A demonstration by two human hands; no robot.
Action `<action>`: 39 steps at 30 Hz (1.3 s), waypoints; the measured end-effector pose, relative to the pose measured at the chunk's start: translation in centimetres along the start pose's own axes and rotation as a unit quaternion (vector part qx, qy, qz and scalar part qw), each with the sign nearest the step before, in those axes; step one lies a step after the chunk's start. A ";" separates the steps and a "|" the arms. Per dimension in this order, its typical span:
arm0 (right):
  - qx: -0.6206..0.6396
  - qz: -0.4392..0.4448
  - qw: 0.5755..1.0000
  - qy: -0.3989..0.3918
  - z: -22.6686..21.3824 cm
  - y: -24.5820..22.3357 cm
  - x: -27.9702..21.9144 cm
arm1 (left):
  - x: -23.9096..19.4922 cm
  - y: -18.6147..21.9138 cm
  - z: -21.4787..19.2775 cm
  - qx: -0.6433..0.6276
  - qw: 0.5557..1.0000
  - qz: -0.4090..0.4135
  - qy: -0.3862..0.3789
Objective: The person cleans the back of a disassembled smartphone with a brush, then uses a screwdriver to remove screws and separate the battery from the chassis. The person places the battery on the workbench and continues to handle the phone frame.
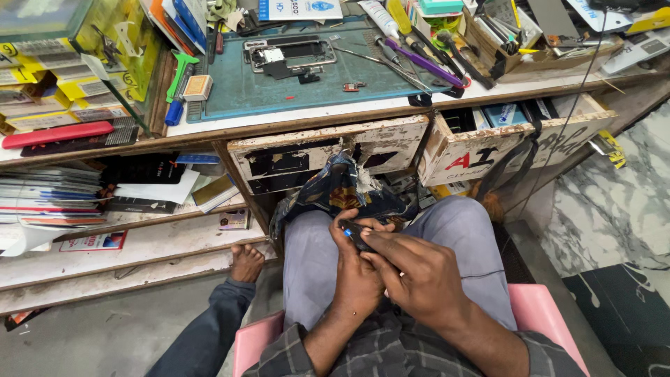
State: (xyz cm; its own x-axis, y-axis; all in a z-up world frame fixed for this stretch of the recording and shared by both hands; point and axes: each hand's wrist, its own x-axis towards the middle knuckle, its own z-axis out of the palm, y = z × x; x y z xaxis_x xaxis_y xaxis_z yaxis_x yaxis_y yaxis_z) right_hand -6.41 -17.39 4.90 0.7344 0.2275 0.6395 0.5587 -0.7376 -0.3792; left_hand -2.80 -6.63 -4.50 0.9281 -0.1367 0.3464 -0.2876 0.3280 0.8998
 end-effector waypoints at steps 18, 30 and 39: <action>0.135 -0.031 0.990 0.004 -0.2 2.0 -1.6 | -0.4 1.3 -0.9 0.144 0.984 0.104 -0.014; 0.193 -0.076 0.978 0.034 -0.3 2.6 -2.6 | -0.2 2.2 -1.8 0.197 0.953 0.215 -0.078; 0.154 -0.056 0.986 -0.031 -1.6 3.1 -1.9 | 0.6 2.6 -2.3 0.071 0.992 0.047 -0.093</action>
State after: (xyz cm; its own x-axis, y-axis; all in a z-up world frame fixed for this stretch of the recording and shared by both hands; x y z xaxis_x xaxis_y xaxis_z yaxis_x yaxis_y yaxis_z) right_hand -6.65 -21.13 3.54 0.6790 0.3422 0.6495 0.7206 -0.4798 -0.5005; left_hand -2.51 -3.73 -2.51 0.8399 -0.2852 0.4618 -0.4134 0.2152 0.8848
